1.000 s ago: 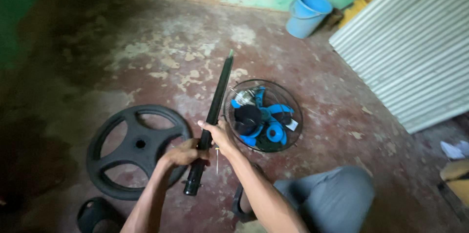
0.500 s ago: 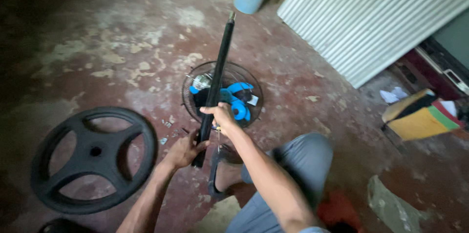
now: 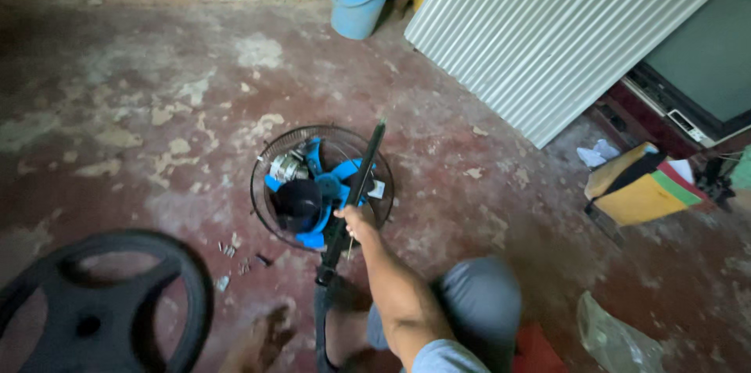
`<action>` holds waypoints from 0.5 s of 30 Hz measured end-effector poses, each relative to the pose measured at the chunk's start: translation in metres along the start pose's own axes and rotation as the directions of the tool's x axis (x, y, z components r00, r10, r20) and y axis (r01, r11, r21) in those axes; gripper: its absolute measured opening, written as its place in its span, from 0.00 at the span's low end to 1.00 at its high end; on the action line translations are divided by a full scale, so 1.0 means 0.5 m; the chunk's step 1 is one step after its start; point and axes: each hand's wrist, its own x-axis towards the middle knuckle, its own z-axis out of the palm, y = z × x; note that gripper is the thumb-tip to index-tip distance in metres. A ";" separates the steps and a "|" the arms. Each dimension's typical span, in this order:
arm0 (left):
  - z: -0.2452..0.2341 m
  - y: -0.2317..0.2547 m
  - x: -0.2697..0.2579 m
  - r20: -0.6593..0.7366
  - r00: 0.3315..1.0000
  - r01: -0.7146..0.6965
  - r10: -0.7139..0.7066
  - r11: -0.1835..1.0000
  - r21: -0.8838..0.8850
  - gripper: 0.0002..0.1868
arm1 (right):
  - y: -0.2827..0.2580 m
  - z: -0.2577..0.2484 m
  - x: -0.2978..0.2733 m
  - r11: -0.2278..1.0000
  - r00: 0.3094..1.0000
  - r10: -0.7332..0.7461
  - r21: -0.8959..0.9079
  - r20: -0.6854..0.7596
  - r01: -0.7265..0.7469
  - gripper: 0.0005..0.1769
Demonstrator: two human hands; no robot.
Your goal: The person disassembles a standing fan by removing the steering wheel base, pole, and motor components. They then reassemble the fan by attaching the pole to the base and securing it with a screwdriver.
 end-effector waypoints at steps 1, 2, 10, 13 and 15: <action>-0.003 -0.019 0.008 -0.017 0.999 0.040 -0.040 0.999 -0.001 0.40 | -0.006 0.014 0.021 0.999 1.000 -0.004 -0.034 -0.031 0.003 0.20; 0.001 -0.035 0.004 -0.023 0.996 0.082 -0.082 0.997 -0.012 0.40 | 0.000 0.025 0.037 0.997 0.998 0.002 -0.074 -0.060 -0.006 0.21; -0.008 -0.119 0.010 -0.049 0.956 0.284 -0.288 0.955 -0.084 0.37 | 0.016 0.073 0.173 0.922 0.992 -0.057 -0.388 -0.110 0.010 0.26; 0.000 -0.138 0.000 -0.038 0.946 0.316 -0.321 0.943 -0.107 0.36 | 0.017 0.079 0.203 0.885 0.992 -0.086 -0.464 -0.088 0.035 0.27; -0.009 -0.152 0.000 -0.035 0.947 0.315 -0.320 0.943 -0.107 0.35 | 0.016 0.085 0.214 0.813 0.980 -0.184 -0.572 -0.080 0.106 0.29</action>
